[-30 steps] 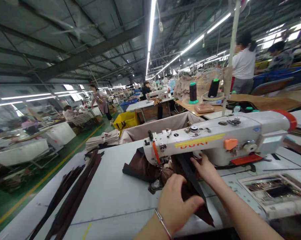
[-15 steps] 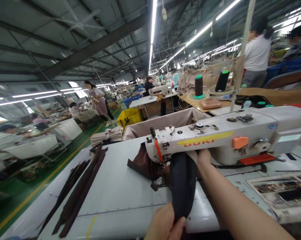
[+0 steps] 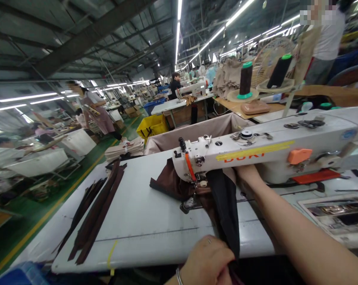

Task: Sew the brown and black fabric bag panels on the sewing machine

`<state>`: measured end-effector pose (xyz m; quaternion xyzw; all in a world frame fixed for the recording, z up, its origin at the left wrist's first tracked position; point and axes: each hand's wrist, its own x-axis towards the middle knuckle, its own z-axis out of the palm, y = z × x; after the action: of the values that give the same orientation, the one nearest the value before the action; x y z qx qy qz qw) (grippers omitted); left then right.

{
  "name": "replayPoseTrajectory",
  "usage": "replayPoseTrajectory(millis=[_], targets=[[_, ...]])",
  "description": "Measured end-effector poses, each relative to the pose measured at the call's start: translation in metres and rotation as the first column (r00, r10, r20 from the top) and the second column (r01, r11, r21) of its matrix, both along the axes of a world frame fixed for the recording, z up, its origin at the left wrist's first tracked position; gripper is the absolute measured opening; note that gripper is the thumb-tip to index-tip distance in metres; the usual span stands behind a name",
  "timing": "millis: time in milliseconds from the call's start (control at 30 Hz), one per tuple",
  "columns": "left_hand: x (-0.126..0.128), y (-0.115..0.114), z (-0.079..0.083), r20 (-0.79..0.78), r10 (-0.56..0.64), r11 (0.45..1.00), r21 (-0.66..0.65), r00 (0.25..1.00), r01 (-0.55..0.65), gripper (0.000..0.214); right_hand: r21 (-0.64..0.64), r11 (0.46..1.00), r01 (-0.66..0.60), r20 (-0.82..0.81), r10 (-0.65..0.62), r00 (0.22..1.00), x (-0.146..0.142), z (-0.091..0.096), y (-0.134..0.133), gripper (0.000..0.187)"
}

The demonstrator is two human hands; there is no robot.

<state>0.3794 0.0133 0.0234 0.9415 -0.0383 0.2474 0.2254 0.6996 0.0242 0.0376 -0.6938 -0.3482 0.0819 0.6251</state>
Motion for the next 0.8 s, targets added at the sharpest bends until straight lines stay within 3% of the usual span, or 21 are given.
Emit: replayPoseTrajectory(millis=[33,100,200,233,267,333,367,467,567,633,733,800], targets=[[-0.004,0.016,0.012,-0.044,0.023,1.0,-0.009,0.999,-0.023,0.043,-0.034,0.999,-0.012,0.076,0.014,0.997,-0.002,0.004,-0.01,0.04],[-0.017,0.063,0.037,-0.103,0.207,0.978,0.038,0.973,-0.204,0.059,-0.083,0.995,-0.053,0.218,0.07,0.973,-0.015,0.014,-0.036,0.04],[-0.04,0.151,0.064,-0.205,0.513,0.848,0.27,0.833,-0.456,0.079,-0.141,0.96,-0.243,0.417,0.281,0.865,-0.058,0.031,-0.085,0.038],[-0.045,0.178,0.067,-0.229,0.544,0.83,0.285,0.807,-0.479,0.08,-0.201,0.909,-0.366,0.51,0.416,0.753,-0.076,0.037,-0.099,0.041],[-0.049,0.201,0.068,-0.249,0.557,0.823,0.293,0.793,-0.486,0.074,-0.33,0.826,-0.456,0.634,0.552,0.541,-0.093,0.043,-0.11,0.053],[-0.054,0.233,0.068,-0.293,0.551,0.829,0.299,0.781,-0.473,0.048,-0.484,0.735,-0.474,0.747,0.63,0.214,-0.119,0.052,-0.121,0.076],[-0.056,0.241,0.07,-0.311,0.536,0.839,0.301,0.785,-0.454,0.034,-0.518,0.729,-0.447,0.779,0.618,0.106,-0.128,0.055,-0.121,0.084],[-0.065,0.227,0.089,-0.346,0.472,0.873,0.308,0.811,-0.378,0.018,-0.483,0.782,-0.392,0.85,0.527,0.003,-0.135,0.052,-0.106,0.077],[-0.077,0.168,0.125,-0.346,0.399,0.895,0.349,0.849,-0.278,0.014,-0.492,0.807,-0.325,0.85,0.526,0.019,-0.126,0.04,-0.091,0.041],[-0.08,0.117,0.143,-0.317,0.276,0.875,0.474,0.907,-0.101,0.011,-0.535,0.787,-0.309,0.819,0.572,0.038,-0.121,0.033,-0.089,0.014],[-0.071,0.057,0.143,-0.446,0.066,0.871,0.462,0.892,0.167,0.019,-0.586,0.715,-0.381,0.761,0.647,0.043,-0.12,0.027,-0.095,0.012],[-0.064,0.045,0.13,-0.45,-0.045,0.9,0.368,0.892,0.231,0.019,-0.603,0.686,-0.407,0.726,0.684,0.078,-0.123,0.024,-0.1,0.009]])
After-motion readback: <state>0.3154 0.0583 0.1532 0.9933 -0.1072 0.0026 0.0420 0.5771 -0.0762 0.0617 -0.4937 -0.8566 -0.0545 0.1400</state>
